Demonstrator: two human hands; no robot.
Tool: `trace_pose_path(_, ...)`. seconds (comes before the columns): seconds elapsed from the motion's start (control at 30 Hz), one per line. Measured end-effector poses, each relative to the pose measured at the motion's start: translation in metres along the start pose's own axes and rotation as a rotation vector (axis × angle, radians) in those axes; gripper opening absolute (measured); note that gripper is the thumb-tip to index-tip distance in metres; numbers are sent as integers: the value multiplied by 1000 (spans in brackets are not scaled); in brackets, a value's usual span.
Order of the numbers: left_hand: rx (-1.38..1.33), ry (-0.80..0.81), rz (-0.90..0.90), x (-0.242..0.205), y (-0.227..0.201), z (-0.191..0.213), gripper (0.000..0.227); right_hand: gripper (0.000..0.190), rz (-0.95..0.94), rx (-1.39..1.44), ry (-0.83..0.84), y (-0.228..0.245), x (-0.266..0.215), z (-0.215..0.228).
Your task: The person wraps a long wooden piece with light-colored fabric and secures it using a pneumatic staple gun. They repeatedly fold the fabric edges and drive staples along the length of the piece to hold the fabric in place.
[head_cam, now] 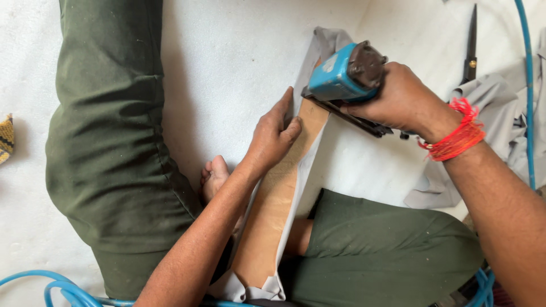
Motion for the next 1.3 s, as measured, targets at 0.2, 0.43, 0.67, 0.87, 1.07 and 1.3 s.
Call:
trace_pose_path(0.2, -34, 13, 58, -2, 0, 3, 74, 38, 28, -5, -119, -8, -43, 5)
trace_pose_path(0.43, 16, 212, -22, -42, 7, 11, 101, 71, 8, -286, -581, -33, -114, -9)
trace_pose_path(0.67, 218, 71, -113, -132, -31, 29, 93, 30, -252, 1037, -403, -7, -123, -112)
trace_pose_path(0.87, 626, 41, -180, -165, -88, -12, 88, 25, -374, 1409, -472, 26, -110, -161)
trace_pose_path(1.07, 887, 111, -289, -175, -112, -44, 95, 20, -393, 1538, -354, 18, -115, -154)
trace_pose_path(1.3, 1155, 109, -347, -178, -103, -59, 87, 15, -415, 1409, -522, 16, -126, -144)
Point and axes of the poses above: each hand's wrist, its own x-axis towards the middle knuckle, its own z-axis out of the back of the hand, y = z × x, the point moved 8 cm from there along x, towards the middle knuckle, and after that the axes turned 1 degree about -x, right-handed, at the moved point
